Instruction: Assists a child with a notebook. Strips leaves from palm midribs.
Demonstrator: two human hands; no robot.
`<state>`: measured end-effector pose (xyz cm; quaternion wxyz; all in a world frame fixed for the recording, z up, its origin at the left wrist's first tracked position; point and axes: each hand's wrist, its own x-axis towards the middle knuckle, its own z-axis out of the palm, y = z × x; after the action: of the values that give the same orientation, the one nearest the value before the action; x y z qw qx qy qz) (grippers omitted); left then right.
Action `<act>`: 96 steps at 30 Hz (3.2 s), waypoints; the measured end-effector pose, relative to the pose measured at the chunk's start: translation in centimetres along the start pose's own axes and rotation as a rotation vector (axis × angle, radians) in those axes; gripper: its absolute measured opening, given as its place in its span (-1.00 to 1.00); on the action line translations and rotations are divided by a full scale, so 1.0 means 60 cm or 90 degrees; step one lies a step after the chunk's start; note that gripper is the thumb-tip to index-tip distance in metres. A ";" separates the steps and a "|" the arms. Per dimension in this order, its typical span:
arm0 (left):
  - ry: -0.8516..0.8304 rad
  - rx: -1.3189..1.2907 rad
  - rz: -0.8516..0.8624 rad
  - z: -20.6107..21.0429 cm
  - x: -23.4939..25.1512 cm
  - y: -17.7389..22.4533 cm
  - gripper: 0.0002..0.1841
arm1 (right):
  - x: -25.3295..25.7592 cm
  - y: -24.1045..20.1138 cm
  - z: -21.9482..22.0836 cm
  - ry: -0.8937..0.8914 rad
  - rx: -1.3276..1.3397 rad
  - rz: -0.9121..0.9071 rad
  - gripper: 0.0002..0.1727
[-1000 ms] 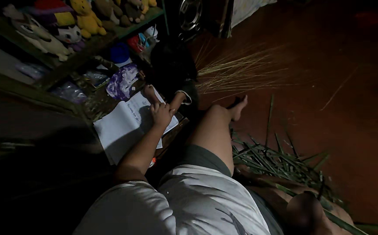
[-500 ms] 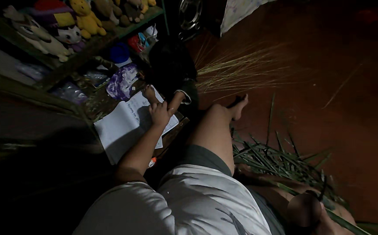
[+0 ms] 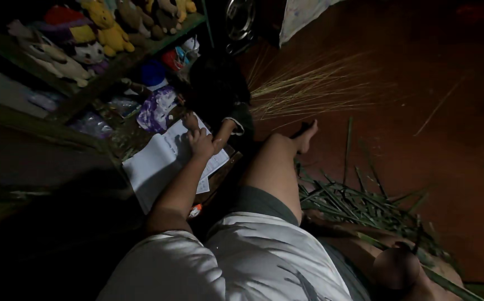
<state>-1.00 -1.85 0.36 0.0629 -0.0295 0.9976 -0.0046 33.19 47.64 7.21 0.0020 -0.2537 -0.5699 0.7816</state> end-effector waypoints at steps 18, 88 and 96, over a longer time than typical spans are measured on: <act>0.040 -0.161 -0.049 0.022 -0.062 -0.017 -0.58 | 0.003 -0.001 -0.006 0.002 -0.005 -0.011 -0.49; -0.027 -0.121 0.099 0.032 -0.011 0.015 -0.39 | 0.007 -0.003 -0.004 0.001 0.014 0.000 -0.63; -0.079 -0.074 0.112 0.020 0.029 -0.006 -0.27 | 0.006 0.000 -0.004 -0.004 0.025 0.006 -0.59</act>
<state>-2.55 -2.33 -1.05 0.1228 0.0543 0.9891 0.0607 32.96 47.98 7.01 0.0015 -0.2535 -0.5531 0.7936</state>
